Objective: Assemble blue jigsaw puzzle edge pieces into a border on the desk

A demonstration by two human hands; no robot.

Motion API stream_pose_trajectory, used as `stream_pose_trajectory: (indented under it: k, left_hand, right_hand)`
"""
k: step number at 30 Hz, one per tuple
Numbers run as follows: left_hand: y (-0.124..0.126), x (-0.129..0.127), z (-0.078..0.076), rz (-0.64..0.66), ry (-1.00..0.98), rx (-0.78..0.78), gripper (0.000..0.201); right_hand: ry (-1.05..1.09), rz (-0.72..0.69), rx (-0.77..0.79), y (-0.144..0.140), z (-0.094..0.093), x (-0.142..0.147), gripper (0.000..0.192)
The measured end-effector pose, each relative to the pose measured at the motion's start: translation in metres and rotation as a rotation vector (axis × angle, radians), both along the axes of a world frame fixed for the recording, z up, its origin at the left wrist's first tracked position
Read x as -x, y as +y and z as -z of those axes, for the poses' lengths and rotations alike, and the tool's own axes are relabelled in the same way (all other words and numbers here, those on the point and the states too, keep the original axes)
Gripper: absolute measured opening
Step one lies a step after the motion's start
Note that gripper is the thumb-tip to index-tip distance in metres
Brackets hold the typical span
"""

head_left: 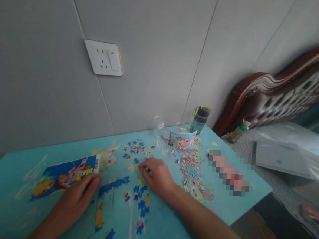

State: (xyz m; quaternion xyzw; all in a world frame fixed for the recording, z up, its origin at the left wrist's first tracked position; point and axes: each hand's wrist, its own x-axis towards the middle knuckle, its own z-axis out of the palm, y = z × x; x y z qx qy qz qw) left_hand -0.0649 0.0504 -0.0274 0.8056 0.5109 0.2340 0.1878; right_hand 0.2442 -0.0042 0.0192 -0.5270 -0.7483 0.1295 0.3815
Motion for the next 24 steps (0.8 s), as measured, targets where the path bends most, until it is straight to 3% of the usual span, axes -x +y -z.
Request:
stream_pose_trajectory:
  k: [5,10,19,24]
  left_hand:
    - [-0.005,0.004,0.011,-0.056,0.039,-0.120,0.037]
    - [-0.005,0.002,0.017,-0.005,0.082,-0.247,0.039]
    - [-0.012,0.000,0.012,0.066,0.130,-0.335,0.038]
    - [-0.013,0.001,0.017,0.098,0.117,-0.373,0.034]
  right_hand:
    - [-0.024,0.016,-0.031,-0.002,-0.002,-0.001,0.016]
    - [-0.013,0.013,-0.056,-0.001,0.003,0.000,0.016]
    - [0.122,0.047,0.012,0.006,0.015,0.001,0.021]
    - [0.122,0.055,0.028,0.009,0.017,-0.002,0.022]
